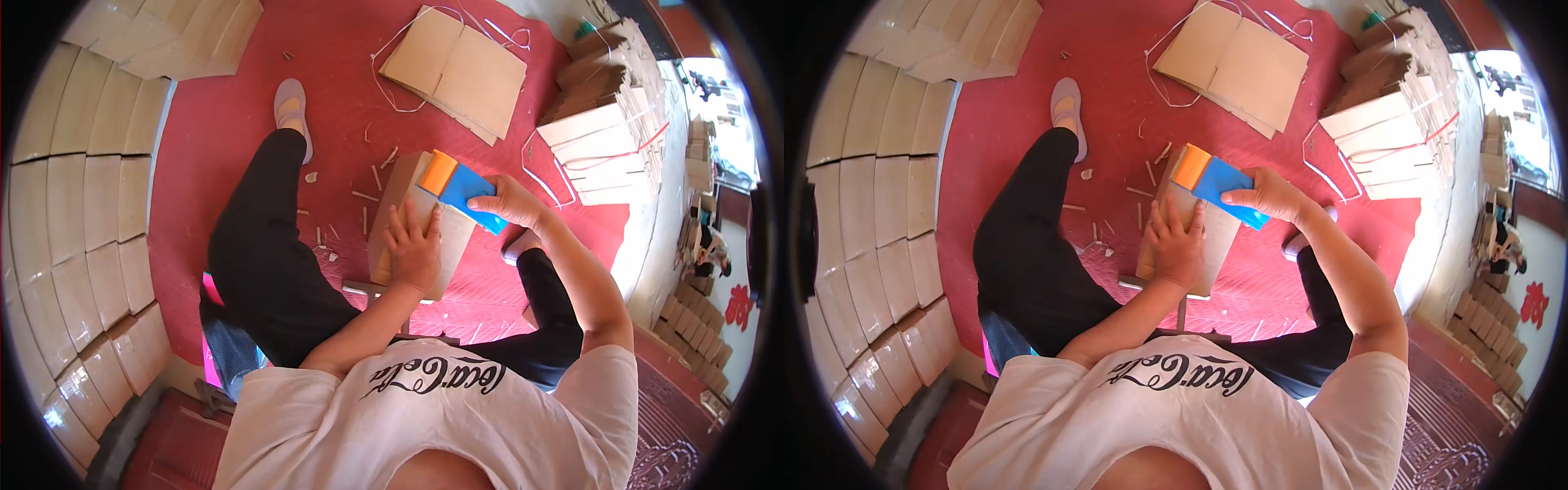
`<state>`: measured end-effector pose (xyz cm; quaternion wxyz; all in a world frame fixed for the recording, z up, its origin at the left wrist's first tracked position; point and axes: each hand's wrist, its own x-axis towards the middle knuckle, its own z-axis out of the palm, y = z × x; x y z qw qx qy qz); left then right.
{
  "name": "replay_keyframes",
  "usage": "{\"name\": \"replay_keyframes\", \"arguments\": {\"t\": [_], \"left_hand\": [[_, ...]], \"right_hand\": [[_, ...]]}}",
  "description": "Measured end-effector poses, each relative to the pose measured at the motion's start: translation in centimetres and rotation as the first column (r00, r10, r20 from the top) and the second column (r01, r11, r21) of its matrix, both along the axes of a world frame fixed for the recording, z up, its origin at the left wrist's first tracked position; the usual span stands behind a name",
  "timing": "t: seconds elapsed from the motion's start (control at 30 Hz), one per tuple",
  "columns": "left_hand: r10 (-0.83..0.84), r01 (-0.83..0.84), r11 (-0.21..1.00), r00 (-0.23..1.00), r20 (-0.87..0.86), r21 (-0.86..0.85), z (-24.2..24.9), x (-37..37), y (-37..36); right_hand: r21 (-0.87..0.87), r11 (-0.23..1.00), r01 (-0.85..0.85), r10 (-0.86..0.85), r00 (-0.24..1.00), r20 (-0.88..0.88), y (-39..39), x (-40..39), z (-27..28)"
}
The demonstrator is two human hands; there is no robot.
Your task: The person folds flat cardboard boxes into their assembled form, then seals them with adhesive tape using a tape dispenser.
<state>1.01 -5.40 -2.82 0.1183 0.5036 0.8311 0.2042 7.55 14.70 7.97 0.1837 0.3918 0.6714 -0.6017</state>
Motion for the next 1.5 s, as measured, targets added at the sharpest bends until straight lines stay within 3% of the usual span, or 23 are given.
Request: {"name": "replay_keyframes", "arguments": {"t": [0.17,0.23,0.27,0.3,0.33,0.37,0.4,0.43,0.57,0.63,0.77,0.83,1.07,1.5], "left_hand": [[-0.059,0.060,0.998,0.992,-0.108,0.006,0.3,-0.3,0.4],[-0.084,0.068,0.985,0.991,0.100,0.158,0.9,-1.0,0.8],[-0.070,0.052,0.986,0.991,0.110,0.157,0.9,-1.0,0.9],[-0.028,-0.069,0.974,0.909,0.415,0.216,0.8,-1.1,1.3],[-0.017,-0.198,0.951,0.734,0.679,0.239,0.8,-1.2,1.6],[-0.014,-0.209,0.947,0.729,0.685,0.242,0.5,-1.8,2.0],[0.040,-0.439,0.895,0.261,0.965,0.082,0.2,-2.9,2.6],[0.009,-0.540,0.824,-0.287,0.958,-0.170,0.0,-3.9,3.3],[-0.066,-0.618,0.745,-0.443,0.894,-0.251,-0.3,-7.4,5.7],[-0.024,-0.532,0.774,-0.567,0.824,-0.344,0.5,-8.7,6.2],[-0.013,-0.507,0.789,-0.577,0.817,-0.346,1.0,-9.2,6.1],[-0.083,-0.483,0.844,-0.548,0.832,-0.234,-0.1,-9.0,6.2],[-0.014,-0.453,0.825,-0.614,0.789,-0.338,-0.5,-9.2,6.4],[0.068,-0.483,0.804,-0.505,0.861,-0.347,0.2,-9.0,6.9]], "right_hand": [[0.039,0.995,-0.093,0.091,0.995,0.050,0.5,-1.3,-0.4],[0.002,0.996,-0.085,0.085,0.996,0.035,0.4,-1.6,-0.1],[0.016,0.997,-0.082,0.081,0.995,0.051,0.3,-1.8,0.1],[0.016,0.995,-0.095,0.094,0.994,0.061,0.2,-2.0,0.1],[-0.020,0.998,-0.066,0.067,0.995,0.073,0.3,-2.2,0.2],[-0.053,0.998,-0.035,0.040,0.995,0.086,0.3,-2.3,0.3],[-0.047,0.998,-0.045,0.049,0.994,0.095,0.5,-2.4,0.3],[-0.041,0.997,-0.059,0.063,0.992,0.108,0.6,-2.4,0.1],[-0.022,0.997,-0.072,0.075,0.990,0.123,0.5,-2.7,0.1],[-0.030,0.997,-0.074,0.077,0.985,0.157,0.4,-3.3,0.7],[-0.029,0.996,-0.087,0.091,0.974,0.208,0.8,-3.0,0.1],[-0.041,0.995,-0.091,0.098,0.974,0.202,0.9,-3.1,0.1],[-0.021,0.995,-0.094,0.096,0.967,0.236,0.8,-3.2,0.2],[-0.048,0.995,-0.086,0.095,0.965,0.243,0.6,-3.7,0.9]]}}
